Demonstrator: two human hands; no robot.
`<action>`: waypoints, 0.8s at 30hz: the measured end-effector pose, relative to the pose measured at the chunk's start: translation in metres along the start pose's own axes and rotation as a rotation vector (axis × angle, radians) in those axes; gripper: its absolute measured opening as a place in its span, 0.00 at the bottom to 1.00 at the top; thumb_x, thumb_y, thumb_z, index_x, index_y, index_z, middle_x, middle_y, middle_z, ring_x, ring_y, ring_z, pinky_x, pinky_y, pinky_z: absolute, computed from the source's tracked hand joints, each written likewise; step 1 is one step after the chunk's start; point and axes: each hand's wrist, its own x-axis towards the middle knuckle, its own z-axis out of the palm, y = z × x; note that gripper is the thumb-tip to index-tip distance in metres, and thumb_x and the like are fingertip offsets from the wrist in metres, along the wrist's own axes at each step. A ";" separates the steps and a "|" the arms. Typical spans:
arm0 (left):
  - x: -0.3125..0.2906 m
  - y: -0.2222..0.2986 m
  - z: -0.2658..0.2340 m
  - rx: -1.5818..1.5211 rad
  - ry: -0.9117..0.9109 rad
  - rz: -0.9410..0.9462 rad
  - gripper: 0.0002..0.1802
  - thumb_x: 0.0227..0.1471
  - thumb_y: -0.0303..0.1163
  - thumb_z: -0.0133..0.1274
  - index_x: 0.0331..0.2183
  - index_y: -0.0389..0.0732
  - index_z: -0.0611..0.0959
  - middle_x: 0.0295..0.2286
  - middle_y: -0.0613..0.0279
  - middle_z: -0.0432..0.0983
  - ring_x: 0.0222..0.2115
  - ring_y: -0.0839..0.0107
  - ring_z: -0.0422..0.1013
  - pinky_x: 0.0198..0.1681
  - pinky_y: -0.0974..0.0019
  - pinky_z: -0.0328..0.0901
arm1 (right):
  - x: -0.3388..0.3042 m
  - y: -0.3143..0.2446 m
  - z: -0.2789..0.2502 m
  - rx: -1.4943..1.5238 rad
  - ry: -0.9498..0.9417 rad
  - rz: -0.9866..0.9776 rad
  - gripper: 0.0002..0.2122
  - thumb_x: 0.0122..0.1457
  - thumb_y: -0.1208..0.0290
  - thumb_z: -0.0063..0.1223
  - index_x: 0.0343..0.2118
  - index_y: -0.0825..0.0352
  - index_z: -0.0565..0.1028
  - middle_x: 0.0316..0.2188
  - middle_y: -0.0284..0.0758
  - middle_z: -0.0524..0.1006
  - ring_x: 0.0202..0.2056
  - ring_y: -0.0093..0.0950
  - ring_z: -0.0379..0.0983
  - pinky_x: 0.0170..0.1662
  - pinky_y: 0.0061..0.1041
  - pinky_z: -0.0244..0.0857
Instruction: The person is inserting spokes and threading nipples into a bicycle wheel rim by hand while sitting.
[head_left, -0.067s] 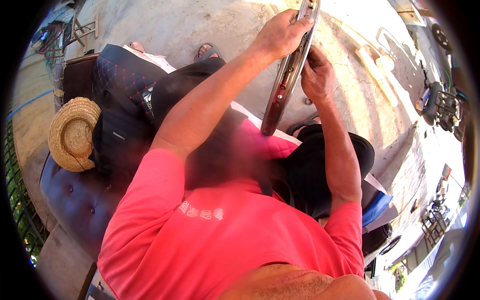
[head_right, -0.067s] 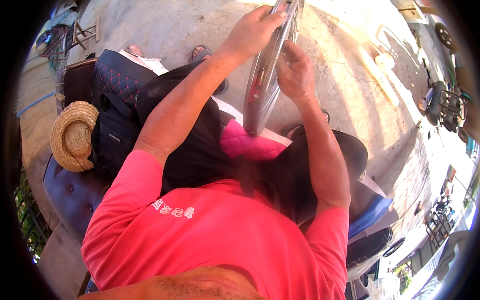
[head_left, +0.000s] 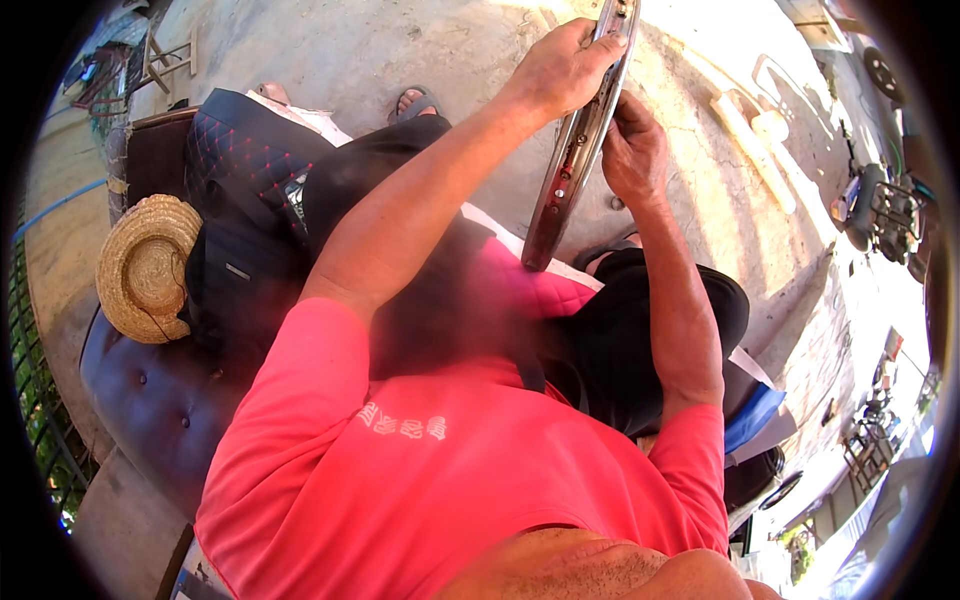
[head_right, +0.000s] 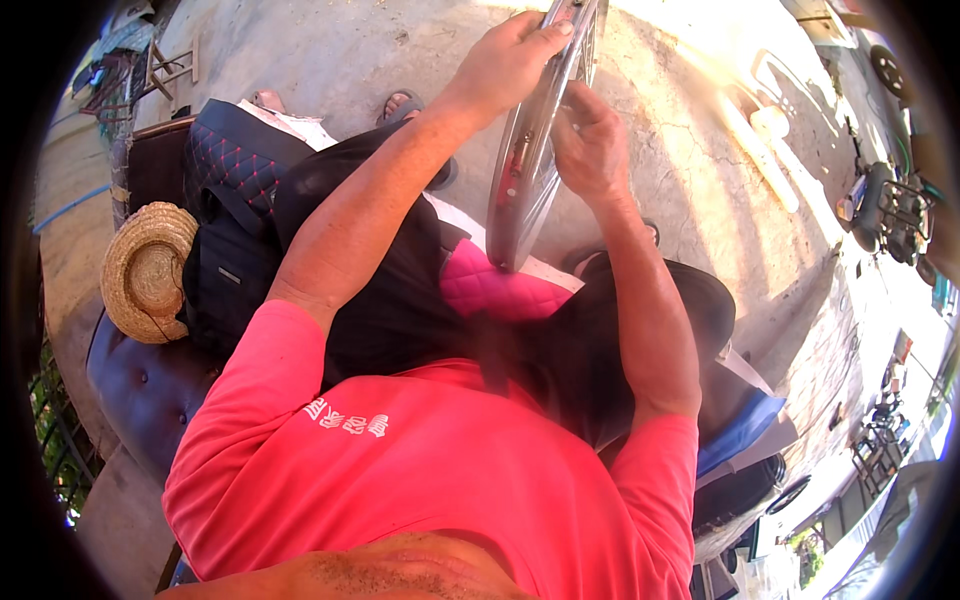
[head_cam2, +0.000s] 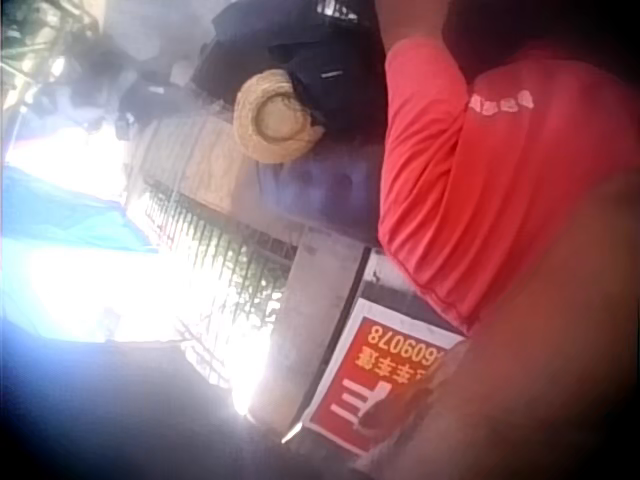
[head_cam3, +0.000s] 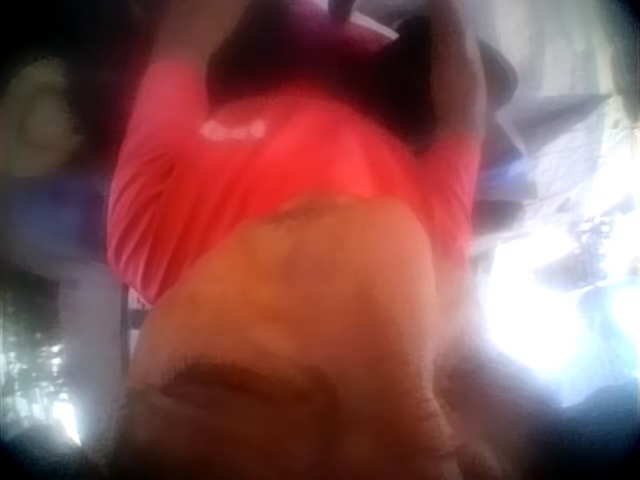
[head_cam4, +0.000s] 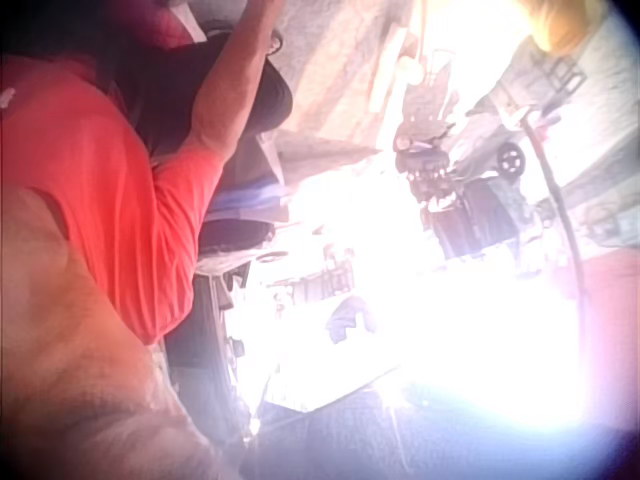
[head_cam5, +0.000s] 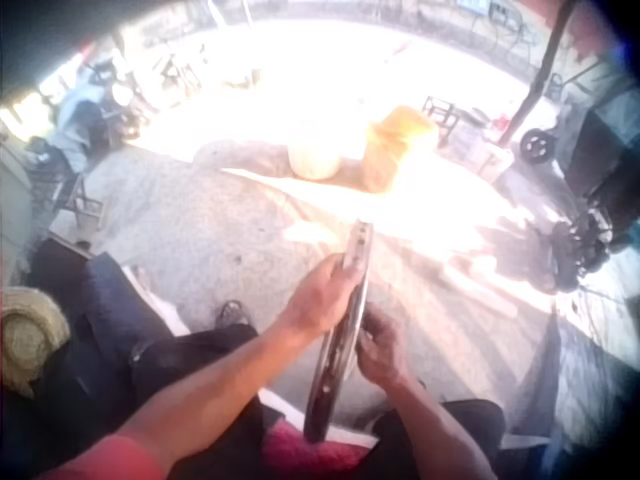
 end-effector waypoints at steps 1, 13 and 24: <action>0.000 -0.001 0.000 0.000 0.000 0.001 0.29 0.63 0.55 0.53 0.40 0.33 0.83 0.27 0.53 0.80 0.31 0.62 0.77 0.39 0.57 0.69 | 0.000 -0.001 0.001 0.006 -0.003 0.000 0.14 0.63 0.79 0.52 0.51 0.69 0.79 0.43 0.32 0.84 0.42 0.21 0.79 0.49 0.25 0.72; -0.005 0.009 -0.003 0.026 0.009 -0.022 0.31 0.63 0.57 0.52 0.42 0.33 0.83 0.29 0.52 0.81 0.32 0.61 0.77 0.40 0.56 0.70 | 0.000 -0.006 0.003 0.020 0.007 0.013 0.13 0.62 0.79 0.53 0.49 0.70 0.79 0.40 0.33 0.84 0.42 0.22 0.79 0.48 0.25 0.72; -0.007 0.015 -0.003 0.038 -0.024 -0.027 0.30 0.64 0.56 0.52 0.42 0.33 0.82 0.31 0.54 0.80 0.34 0.64 0.76 0.41 0.58 0.69 | 0.001 0.004 0.003 0.134 -0.005 -0.011 0.12 0.64 0.76 0.56 0.49 0.69 0.80 0.41 0.34 0.85 0.42 0.22 0.80 0.48 0.25 0.72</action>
